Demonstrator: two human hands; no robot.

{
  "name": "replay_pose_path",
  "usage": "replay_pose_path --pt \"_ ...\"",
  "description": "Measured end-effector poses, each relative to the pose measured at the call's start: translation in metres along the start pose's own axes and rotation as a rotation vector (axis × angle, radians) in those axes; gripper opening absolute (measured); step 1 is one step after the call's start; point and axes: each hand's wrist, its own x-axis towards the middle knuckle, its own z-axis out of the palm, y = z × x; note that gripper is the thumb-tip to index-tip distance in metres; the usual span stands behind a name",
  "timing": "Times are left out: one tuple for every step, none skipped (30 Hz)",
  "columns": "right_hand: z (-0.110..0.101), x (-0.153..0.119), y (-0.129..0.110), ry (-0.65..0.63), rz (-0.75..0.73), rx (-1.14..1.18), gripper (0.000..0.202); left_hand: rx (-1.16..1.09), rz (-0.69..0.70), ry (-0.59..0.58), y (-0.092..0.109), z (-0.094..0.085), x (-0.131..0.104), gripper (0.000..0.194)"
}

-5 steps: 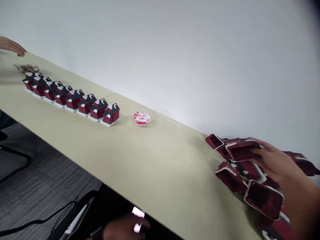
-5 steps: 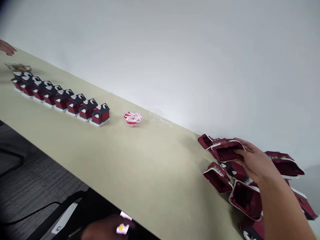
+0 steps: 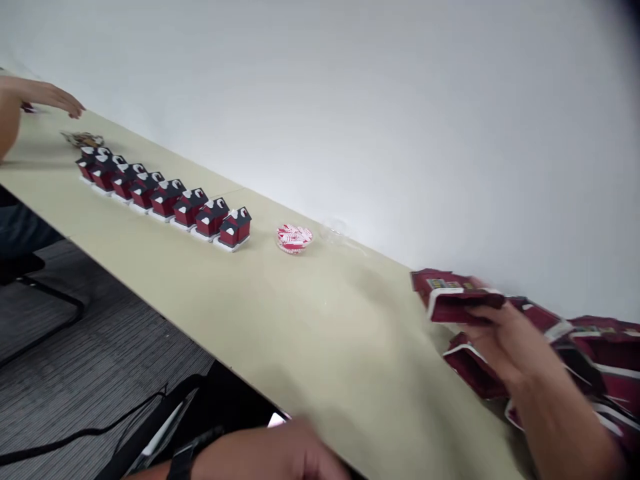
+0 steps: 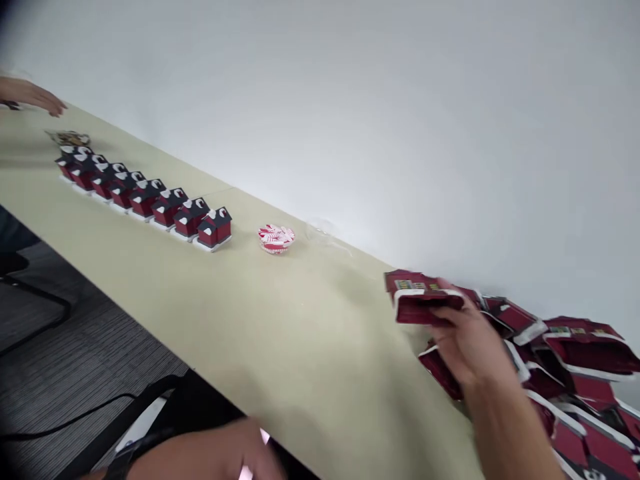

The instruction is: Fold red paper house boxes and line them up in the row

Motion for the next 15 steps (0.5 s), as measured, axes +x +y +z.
replay_pose_path --pt "0.015 -0.013 0.014 -0.031 0.032 0.011 0.052 0.009 0.067 -0.002 0.021 0.005 0.009 0.026" --pt "0.031 -0.026 0.029 -0.06 0.058 0.019 0.053 0.063 0.198 0.076 0.041 0.008 0.021 0.031" --pt "0.046 -0.04 0.042 -0.095 0.083 0.026 0.057 0.101 0.303 0.198 0.059 0.009 0.036 0.044" --pt "0.059 -0.055 0.054 -0.105 0.086 0.04 0.062 0.099 0.35 0.299 0.076 0.006 0.052 0.064" --pt "0.072 -0.069 0.064 -0.078 0.056 0.047 0.065 0.061 0.329 0.299 0.09 0.002 0.067 0.072" --pt "0.082 -0.082 0.072 -0.105 -0.001 0.026 0.069 0.011 0.306 0.239 0.101 -0.003 0.079 0.071" --pt "0.091 -0.094 0.077 -0.162 -0.082 -0.018 0.074 -0.041 0.277 0.164 0.109 -0.009 0.089 0.069" --pt "0.098 -0.103 0.08 -0.232 -0.146 -0.052 0.081 -0.088 0.255 0.085 0.115 -0.015 0.096 0.065" --pt "0.103 -0.111 0.082 -0.292 -0.186 -0.045 0.088 -0.13 0.249 0.025 0.118 -0.02 0.099 0.061" --pt "0.107 -0.115 0.082 -0.323 -0.195 -0.009 0.091 -0.171 0.257 -0.009 0.119 -0.023 0.101 0.057" --pt "0.109 -0.117 0.082 -0.322 -0.171 0.04 0.093 -0.212 0.271 -0.015 0.118 -0.025 0.101 0.054" --pt "0.111 -0.117 0.081 -0.298 -0.119 0.095 0.092 -0.252 0.291 -0.012 0.116 -0.025 0.1 0.052" --pt "0.112 -0.115 0.081 -0.28 -0.044 0.142 0.088 -0.285 0.315 -0.014 0.113 -0.024 0.1 0.051" --pt "0.112 -0.113 0.081 -0.29 0.049 0.18 0.082 -0.298 0.341 -0.019 0.112 -0.023 0.1 0.05" --pt "0.112 -0.109 0.081 -0.333 0.145 0.212 0.077 -0.281 0.369 -0.025 0.111 -0.022 0.101 0.05"
